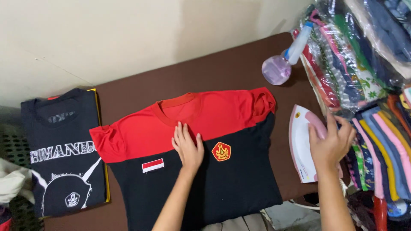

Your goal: Ironing a black and red t-shirt on an ironing board.

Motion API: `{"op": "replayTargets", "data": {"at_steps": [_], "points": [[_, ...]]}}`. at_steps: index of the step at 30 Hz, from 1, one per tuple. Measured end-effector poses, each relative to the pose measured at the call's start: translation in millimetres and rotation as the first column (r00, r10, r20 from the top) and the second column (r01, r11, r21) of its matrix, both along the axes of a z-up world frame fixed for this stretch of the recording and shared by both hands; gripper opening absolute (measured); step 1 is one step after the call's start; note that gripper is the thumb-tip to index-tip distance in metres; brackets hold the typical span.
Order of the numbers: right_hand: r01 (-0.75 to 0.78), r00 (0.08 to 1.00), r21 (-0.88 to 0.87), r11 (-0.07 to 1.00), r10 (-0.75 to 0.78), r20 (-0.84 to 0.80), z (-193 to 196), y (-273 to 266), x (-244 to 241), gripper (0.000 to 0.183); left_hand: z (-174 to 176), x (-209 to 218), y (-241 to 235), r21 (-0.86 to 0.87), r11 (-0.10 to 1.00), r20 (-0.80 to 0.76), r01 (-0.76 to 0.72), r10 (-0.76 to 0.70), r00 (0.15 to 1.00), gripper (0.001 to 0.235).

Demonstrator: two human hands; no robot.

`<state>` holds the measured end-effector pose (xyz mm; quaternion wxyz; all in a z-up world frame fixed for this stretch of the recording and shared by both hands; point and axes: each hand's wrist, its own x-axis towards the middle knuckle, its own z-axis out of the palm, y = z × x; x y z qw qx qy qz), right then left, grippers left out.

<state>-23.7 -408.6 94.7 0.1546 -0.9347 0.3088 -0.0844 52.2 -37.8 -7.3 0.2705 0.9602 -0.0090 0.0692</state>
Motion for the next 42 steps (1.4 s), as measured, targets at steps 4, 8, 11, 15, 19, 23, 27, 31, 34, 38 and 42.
{"op": "replayTargets", "data": {"at_steps": [4,8,11,15,19,23,27,31,34,38,42], "points": [[-0.287,0.916,-0.1,0.953,0.303,0.263,-30,56,-36,0.034,27,-52,-13,-0.095,0.995,0.051,0.042,-0.037,0.998,0.056],[-0.339,0.933,-0.117,0.933,0.35,0.085,-64,112,-94,0.057,71,-101,-36,-0.448,0.894,0.024,-0.021,0.036,0.999,0.028],[-0.284,0.955,0.271,0.92,0.296,-0.003,-107,128,-121,0.032,89,-120,-65,-0.546,0.812,-0.504,-0.207,-0.12,0.856,0.026],[-0.482,0.871,0.639,0.6,0.407,0.275,-69,170,-118,0.029,39,-130,-67,-0.539,0.818,-0.594,-0.2,-0.201,0.779,0.032],[-0.327,0.932,0.647,0.689,0.349,0.099,-78,177,-150,0.046,41,-149,-45,-0.652,0.703,-0.561,-0.285,-0.193,0.805,0.028],[-0.488,0.778,0.602,0.631,0.627,-0.026,-150,125,-203,0.023,56,-177,-5,-0.743,0.48,-0.595,-0.466,-0.155,0.789,0.024],[-0.433,0.735,0.829,0.355,0.671,0.097,-113,94,-188,0.051,141,-144,45,-0.814,0.008,-0.56,-0.58,-0.276,0.781,0.023],[-0.717,0.606,0.601,0.352,0.741,0.29,65,138,-62,0.07,251,-41,49,-0.976,0.075,-0.215,-0.205,-0.177,0.96,0.014],[-0.712,0.429,0.612,0.344,0.903,-0.009,125,137,29,0.063,250,61,39,-0.971,0.195,0.129,0.136,-0.047,0.991,0.022],[-0.562,0.759,0.469,0.681,0.65,-0.033,219,110,73,0.036,297,175,27,-0.789,0.567,0.415,0.235,0.212,0.885,0.029],[-0.596,0.789,0.047,0.801,0.575,0.217,248,35,47,0.025,383,208,7,-0.858,0.248,0.482,0.45,0.08,0.873,0.026]]}}
